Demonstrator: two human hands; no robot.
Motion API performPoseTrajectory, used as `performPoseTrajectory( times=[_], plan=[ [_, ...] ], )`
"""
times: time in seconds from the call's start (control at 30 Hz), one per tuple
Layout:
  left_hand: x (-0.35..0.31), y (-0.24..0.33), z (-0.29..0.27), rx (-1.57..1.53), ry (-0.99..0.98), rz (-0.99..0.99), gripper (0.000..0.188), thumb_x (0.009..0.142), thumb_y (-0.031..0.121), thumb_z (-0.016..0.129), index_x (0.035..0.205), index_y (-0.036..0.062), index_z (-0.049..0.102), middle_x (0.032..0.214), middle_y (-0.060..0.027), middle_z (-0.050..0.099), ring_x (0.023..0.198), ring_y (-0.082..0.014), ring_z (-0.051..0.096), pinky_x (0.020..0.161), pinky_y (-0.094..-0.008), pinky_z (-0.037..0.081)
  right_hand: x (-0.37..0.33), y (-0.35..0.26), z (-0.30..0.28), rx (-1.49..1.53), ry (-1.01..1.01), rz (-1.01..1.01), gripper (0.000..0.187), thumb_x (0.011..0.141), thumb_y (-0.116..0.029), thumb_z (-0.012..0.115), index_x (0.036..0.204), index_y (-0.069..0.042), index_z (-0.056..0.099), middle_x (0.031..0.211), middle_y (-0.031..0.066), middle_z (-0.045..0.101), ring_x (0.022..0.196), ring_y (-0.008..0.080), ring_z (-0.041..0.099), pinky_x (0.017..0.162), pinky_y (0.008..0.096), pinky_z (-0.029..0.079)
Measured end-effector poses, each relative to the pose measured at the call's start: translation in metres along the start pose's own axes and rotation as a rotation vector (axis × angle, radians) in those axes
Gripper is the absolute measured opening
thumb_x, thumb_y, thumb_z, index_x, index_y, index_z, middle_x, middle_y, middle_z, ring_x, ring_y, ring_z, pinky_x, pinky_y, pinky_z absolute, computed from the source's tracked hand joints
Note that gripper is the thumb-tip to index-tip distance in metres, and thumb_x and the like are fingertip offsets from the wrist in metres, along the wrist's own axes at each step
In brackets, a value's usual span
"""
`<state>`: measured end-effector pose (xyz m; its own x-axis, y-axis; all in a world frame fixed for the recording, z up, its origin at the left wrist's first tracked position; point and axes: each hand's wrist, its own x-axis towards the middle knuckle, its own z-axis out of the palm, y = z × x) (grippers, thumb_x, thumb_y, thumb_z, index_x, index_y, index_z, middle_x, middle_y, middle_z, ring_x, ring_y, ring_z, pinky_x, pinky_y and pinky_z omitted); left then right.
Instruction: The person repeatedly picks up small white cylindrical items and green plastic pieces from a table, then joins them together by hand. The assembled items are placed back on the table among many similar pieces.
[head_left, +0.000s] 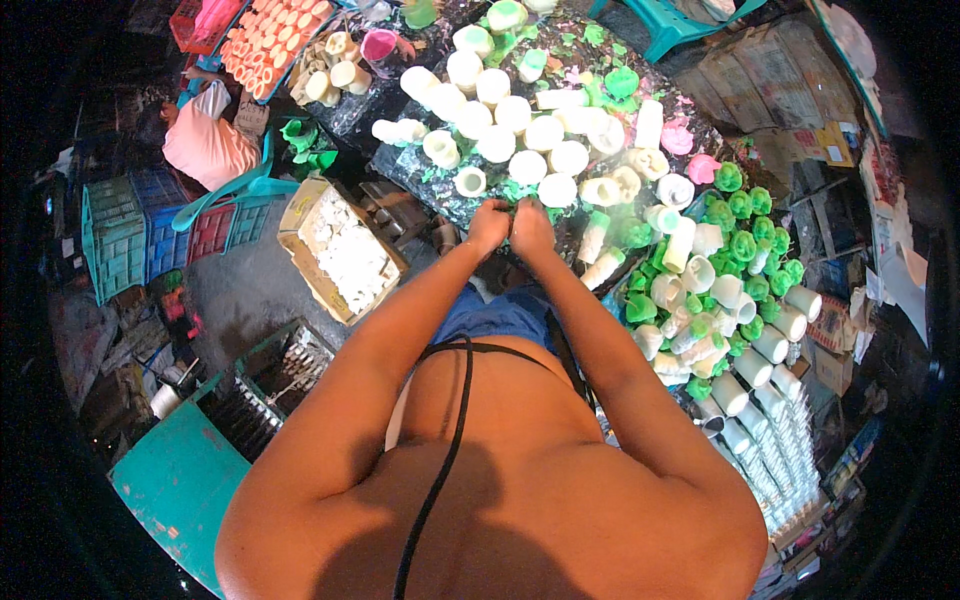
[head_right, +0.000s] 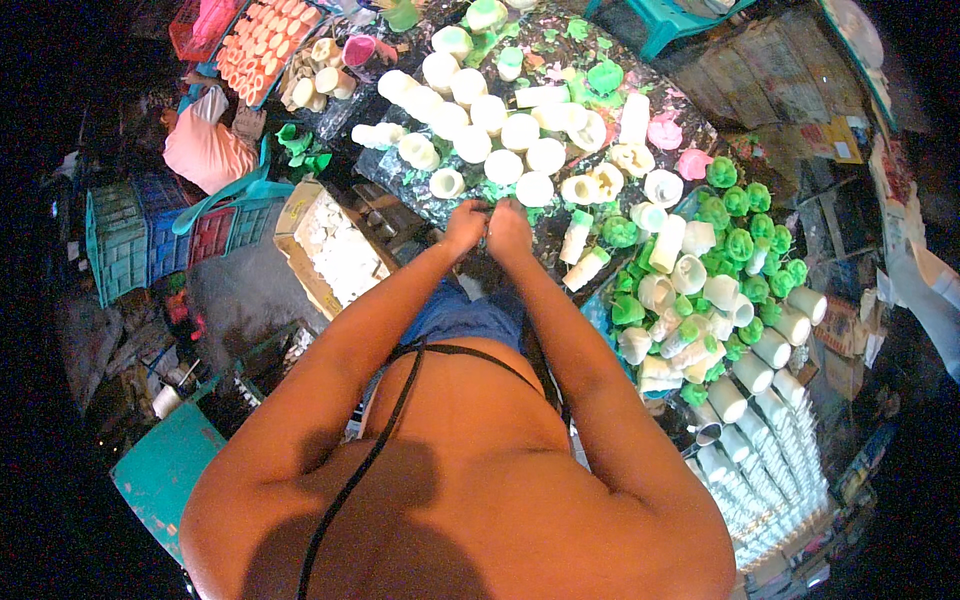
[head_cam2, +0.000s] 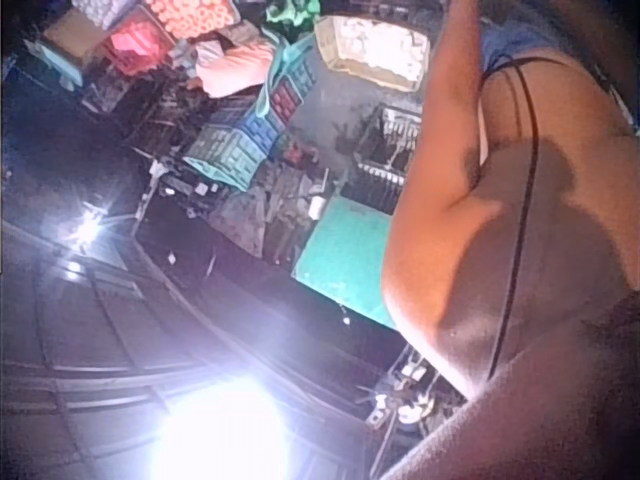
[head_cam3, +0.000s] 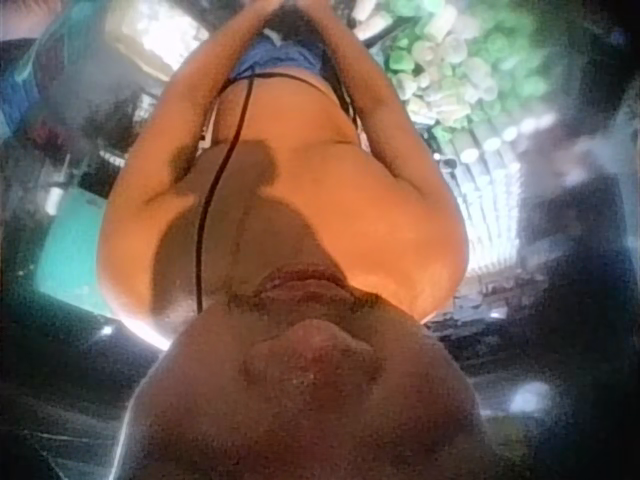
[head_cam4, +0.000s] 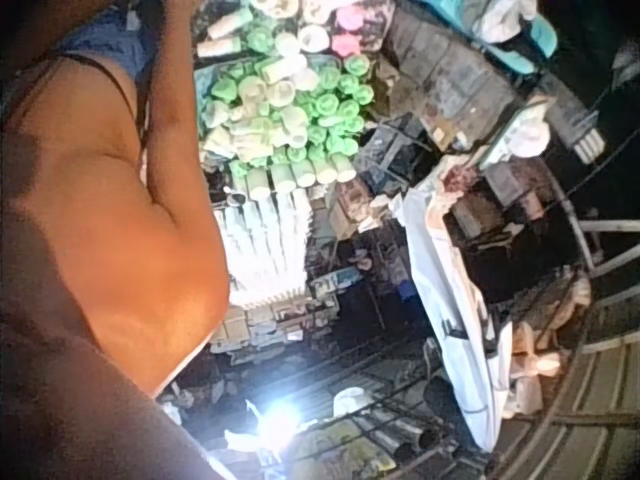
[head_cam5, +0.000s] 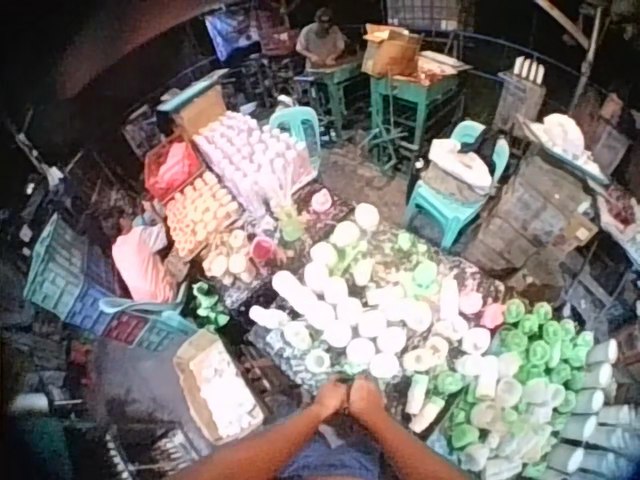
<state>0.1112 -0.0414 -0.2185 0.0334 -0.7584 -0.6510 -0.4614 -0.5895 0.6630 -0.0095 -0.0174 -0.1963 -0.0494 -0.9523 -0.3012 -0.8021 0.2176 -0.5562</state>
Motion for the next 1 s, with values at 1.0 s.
performPoseTrajectory(
  times=[1.0],
  plan=[
    [-0.03, 0.013, -0.001, 0.159, -0.161, 0.383, 0.031, 0.087, 0.005, 0.059, 0.116, -0.002, 0.066, 0.111, -0.0207, 0.073, 0.1, -0.0351, 0.072, 0.089, -0.0417, 0.056, -0.039, 0.066, -0.021, -0.116, 0.132, -0.248, 0.025, 0.087, -0.011, 0.067, 0.11, -0.004, 0.062, 0.113, 0.0166, 0.06, 0.106, 0.0348, 0.062, 0.09, 0.0452, 0.054]
  ],
)
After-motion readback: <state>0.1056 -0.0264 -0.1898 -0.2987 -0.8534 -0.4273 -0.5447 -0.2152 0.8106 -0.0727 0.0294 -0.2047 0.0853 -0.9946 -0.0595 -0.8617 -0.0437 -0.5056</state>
